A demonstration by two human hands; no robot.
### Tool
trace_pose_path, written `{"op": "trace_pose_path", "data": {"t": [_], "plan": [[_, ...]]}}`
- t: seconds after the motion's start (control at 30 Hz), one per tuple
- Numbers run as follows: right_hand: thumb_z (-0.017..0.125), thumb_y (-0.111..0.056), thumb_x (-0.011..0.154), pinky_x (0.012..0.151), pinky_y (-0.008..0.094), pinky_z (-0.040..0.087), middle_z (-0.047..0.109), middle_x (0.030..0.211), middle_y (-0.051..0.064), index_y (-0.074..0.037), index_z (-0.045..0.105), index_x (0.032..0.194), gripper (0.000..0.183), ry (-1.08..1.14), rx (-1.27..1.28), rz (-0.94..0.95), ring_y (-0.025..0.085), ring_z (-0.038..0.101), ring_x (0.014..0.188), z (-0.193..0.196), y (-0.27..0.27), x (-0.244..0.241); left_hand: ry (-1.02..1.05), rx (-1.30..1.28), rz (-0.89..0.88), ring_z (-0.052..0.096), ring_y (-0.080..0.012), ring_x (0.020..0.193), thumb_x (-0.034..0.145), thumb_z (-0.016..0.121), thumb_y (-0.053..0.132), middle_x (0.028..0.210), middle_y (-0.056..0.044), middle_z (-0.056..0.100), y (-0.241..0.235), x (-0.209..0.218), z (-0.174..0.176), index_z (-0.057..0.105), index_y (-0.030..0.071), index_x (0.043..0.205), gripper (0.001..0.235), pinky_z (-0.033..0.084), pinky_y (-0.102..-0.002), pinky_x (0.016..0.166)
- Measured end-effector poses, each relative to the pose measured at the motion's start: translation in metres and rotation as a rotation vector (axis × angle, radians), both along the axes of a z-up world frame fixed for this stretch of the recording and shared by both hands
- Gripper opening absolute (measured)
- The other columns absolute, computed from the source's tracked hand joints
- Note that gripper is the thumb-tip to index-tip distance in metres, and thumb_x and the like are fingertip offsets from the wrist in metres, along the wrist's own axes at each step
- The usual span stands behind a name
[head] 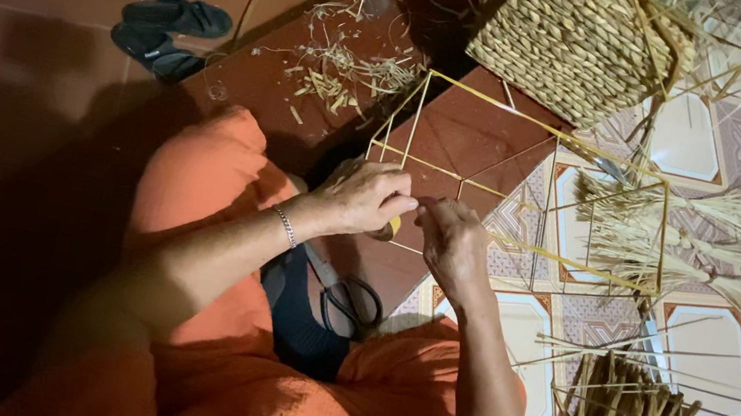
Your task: The person sits on the floor and weaves a thin yellow strip around a rectangular bamboo frame. They repeatedly wrap the strip around the frame's edges and through the internal crossbars, tightening it by hand to secure the structure.
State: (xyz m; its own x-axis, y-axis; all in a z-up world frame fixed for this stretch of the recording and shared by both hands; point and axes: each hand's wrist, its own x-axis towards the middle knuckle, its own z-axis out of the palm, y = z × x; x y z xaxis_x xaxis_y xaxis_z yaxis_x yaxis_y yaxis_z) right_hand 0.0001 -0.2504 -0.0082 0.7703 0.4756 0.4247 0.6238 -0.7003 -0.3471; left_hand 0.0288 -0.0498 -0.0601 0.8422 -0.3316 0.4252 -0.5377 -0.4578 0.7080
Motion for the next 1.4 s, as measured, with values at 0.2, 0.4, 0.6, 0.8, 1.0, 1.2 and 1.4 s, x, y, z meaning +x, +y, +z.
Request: {"op": "trace_pose_path", "data": {"t": [0.2, 0.4, 0.6, 0.8, 1.0, 1.2, 1.4], "plan": [[0.071, -0.008, 0.094, 0.076, 0.037, 0.052, 0.074, 0.084, 0.008, -0.005, 0.073, 0.105, 0.011, 0.267, 0.168, -0.063, 0.021, 0.071, 0.075, 0.003, 0.006, 0.001, 0.256, -0.073, -0.106, 0.074, -0.0231, 0.078, 0.095, 0.067, 0.035, 0.087, -0.008, 0.075, 0.013, -0.007, 0.012, 0.069, 0.009, 0.099, 0.026, 0.057, -0.039, 0.069], [0.072, -0.014, 0.097, 0.078, 0.039, 0.046, 0.075, 0.087, 0.006, -0.011, 0.074, 0.105, 0.009, 0.199, 0.104, -0.095, 0.018, 0.064, 0.07, -0.003, 0.006, -0.001, 0.543, 0.091, -0.175, 0.076, -0.0235, 0.069, 0.087, 0.076, 0.041, 0.088, -0.012, 0.076, 0.044, -0.014, 0.023, 0.036, 0.011, 0.155, 0.084, 0.06, -0.037, 0.065], [0.073, -0.026, 0.097, 0.071, 0.038, 0.041, 0.072, 0.08, 0.003, -0.015, 0.076, 0.1, 0.012, 0.141, 0.074, -0.088, 0.018, 0.059, 0.063, -0.004, 0.01, -0.001, 0.449, 0.205, -0.171, 0.064, -0.017, 0.056, 0.09, 0.074, 0.051, 0.072, -0.009, 0.074, 0.068, -0.014, 0.036, 0.081, 0.009, 0.102, 0.044, 0.048, -0.036, 0.052], [0.072, -0.032, 0.097, 0.071, 0.04, 0.039, 0.069, 0.074, 0.004, -0.014, 0.076, 0.096, 0.018, 0.107, -0.004, -0.178, 0.021, 0.059, 0.068, -0.006, 0.018, -0.003, 0.398, -0.033, -0.076, 0.059, -0.013, 0.05, 0.09, 0.073, 0.036, 0.064, -0.007, 0.072, 0.07, -0.027, 0.05, 0.081, 0.01, 0.093, 0.028, 0.045, -0.033, 0.047], [0.072, -0.031, 0.097, 0.072, 0.041, 0.039, 0.071, 0.078, 0.005, -0.013, 0.074, 0.095, 0.018, 0.102, 0.011, -0.158, 0.023, 0.061, 0.071, -0.005, 0.018, -0.003, 0.187, -0.051, 0.065, 0.059, -0.0172, 0.043, 0.089, 0.077, 0.028, 0.057, -0.017, 0.065, 0.06, -0.029, 0.052, 0.077, 0.002, 0.078, 0.028, 0.044, -0.038, 0.044], [0.072, -0.03, 0.096, 0.072, 0.042, 0.04, 0.071, 0.077, 0.006, -0.012, 0.074, 0.092, 0.018, 0.117, 0.009, -0.161, 0.024, 0.062, 0.071, -0.006, 0.016, -0.003, 0.323, -0.036, 0.129, 0.062, -0.0194, 0.045, 0.086, 0.074, 0.031, 0.058, -0.018, 0.066, 0.055, -0.017, 0.033, 0.077, 0.004, 0.082, 0.028, 0.049, -0.038, 0.047], [0.07, -0.038, 0.098, 0.075, 0.041, 0.042, 0.072, 0.077, 0.005, -0.012, 0.077, 0.094, 0.027, 0.105, -0.016, -0.146, 0.022, 0.061, 0.069, -0.004, 0.017, -0.001, 0.493, 0.066, 0.125, 0.061, -0.02, 0.046, 0.085, 0.076, 0.042, 0.052, -0.016, 0.062, 0.046, -0.002, 0.012, 0.074, 0.001, 0.071, 0.043, 0.048, -0.039, 0.048]]}}
